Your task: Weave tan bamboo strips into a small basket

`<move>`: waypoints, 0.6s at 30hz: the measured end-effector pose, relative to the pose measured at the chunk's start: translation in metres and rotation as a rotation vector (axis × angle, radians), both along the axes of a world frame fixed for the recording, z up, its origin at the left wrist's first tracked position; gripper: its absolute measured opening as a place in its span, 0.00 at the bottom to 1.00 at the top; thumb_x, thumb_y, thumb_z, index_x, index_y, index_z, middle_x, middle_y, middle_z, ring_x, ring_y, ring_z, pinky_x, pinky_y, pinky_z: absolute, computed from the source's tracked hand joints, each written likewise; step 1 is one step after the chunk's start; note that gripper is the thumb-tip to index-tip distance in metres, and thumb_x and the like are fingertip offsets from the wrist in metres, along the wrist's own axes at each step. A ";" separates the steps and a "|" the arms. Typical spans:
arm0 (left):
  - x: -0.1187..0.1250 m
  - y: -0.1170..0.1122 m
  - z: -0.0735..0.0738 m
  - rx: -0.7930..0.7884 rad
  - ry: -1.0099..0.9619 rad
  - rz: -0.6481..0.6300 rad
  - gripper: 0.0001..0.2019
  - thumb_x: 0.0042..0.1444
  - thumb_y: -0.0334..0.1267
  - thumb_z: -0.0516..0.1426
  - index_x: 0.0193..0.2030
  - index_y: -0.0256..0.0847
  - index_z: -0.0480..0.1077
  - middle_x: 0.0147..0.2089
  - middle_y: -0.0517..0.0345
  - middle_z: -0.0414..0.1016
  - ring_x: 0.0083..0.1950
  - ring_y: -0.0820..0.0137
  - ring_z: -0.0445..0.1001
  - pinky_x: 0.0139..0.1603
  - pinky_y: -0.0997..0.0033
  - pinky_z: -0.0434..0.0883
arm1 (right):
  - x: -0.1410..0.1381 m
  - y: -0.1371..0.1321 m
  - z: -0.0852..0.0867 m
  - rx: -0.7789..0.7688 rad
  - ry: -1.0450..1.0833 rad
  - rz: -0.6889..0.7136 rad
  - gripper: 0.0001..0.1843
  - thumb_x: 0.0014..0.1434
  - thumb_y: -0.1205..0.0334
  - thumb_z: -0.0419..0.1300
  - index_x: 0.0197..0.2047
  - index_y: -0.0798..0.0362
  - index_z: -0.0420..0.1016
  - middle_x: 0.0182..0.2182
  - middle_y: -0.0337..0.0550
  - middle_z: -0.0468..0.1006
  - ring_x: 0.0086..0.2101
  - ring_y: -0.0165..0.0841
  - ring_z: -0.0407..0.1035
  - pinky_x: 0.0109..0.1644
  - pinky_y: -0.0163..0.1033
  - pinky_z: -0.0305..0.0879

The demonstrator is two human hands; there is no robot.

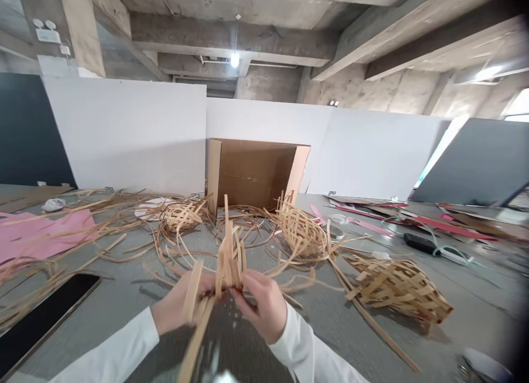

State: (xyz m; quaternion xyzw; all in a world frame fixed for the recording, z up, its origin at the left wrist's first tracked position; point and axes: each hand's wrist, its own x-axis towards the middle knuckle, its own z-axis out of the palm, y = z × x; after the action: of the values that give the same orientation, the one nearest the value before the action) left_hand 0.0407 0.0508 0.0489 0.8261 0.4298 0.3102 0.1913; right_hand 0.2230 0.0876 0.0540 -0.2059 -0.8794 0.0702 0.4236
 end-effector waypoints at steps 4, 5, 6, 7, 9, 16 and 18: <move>-0.006 0.029 0.033 0.002 -0.076 0.083 0.12 0.56 0.40 0.52 0.38 0.40 0.76 0.35 0.56 0.79 0.38 0.64 0.74 0.41 0.69 0.69 | 0.000 0.025 0.031 -0.286 0.081 0.084 0.08 0.58 0.62 0.52 0.36 0.54 0.71 0.30 0.43 0.75 0.32 0.32 0.69 0.37 0.36 0.65; -0.008 0.035 0.042 0.028 -0.109 0.103 0.13 0.56 0.41 0.52 0.39 0.40 0.76 0.37 0.56 0.79 0.40 0.64 0.74 0.43 0.68 0.68 | 0.000 0.030 0.040 -0.357 0.088 0.136 0.11 0.56 0.62 0.55 0.43 0.54 0.69 0.33 0.44 0.76 0.35 0.33 0.70 0.40 0.37 0.65; -0.008 0.040 0.052 0.035 -0.141 0.110 0.13 0.56 0.41 0.52 0.40 0.40 0.75 0.38 0.55 0.79 0.41 0.63 0.74 0.43 0.67 0.68 | -0.001 0.035 0.050 -0.407 0.088 0.159 0.17 0.54 0.62 0.58 0.48 0.54 0.67 0.36 0.44 0.76 0.36 0.33 0.71 0.42 0.38 0.66; -0.009 0.045 0.061 0.038 -0.169 0.127 0.14 0.55 0.42 0.53 0.42 0.39 0.75 0.39 0.54 0.78 0.42 0.62 0.74 0.44 0.66 0.68 | -0.002 0.040 0.058 -0.437 0.071 0.155 0.24 0.50 0.63 0.62 0.51 0.54 0.65 0.37 0.44 0.77 0.38 0.35 0.71 0.43 0.39 0.66; -0.008 0.050 0.077 0.056 -0.170 0.138 0.14 0.55 0.43 0.54 0.41 0.38 0.75 0.39 0.54 0.79 0.42 0.61 0.74 0.44 0.66 0.68 | -0.005 0.045 0.074 -0.434 0.009 0.095 0.30 0.45 0.69 0.65 0.52 0.53 0.64 0.38 0.44 0.77 0.39 0.37 0.71 0.44 0.40 0.65; -0.008 0.051 0.101 0.031 -0.161 0.212 0.15 0.53 0.46 0.54 0.37 0.37 0.75 0.35 0.56 0.78 0.38 0.63 0.74 0.38 0.70 0.69 | -0.019 0.058 0.088 -0.283 -0.002 -0.157 0.06 0.49 0.69 0.60 0.32 0.51 0.75 0.26 0.39 0.77 0.30 0.34 0.71 0.34 0.35 0.64; -0.012 0.051 0.104 -0.039 -0.153 0.199 0.14 0.52 0.46 0.55 0.37 0.38 0.75 0.34 0.57 0.77 0.38 0.63 0.74 0.38 0.70 0.69 | -0.021 0.063 0.086 -0.322 0.012 -0.110 0.04 0.49 0.68 0.61 0.30 0.52 0.75 0.25 0.38 0.77 0.29 0.33 0.71 0.32 0.34 0.64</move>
State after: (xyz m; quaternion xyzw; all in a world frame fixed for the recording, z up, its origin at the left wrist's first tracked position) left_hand 0.0291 0.1013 0.1524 0.7495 0.4997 0.3813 0.2078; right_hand 0.2024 0.1509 0.1402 -0.3185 -0.8417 0.1879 0.3934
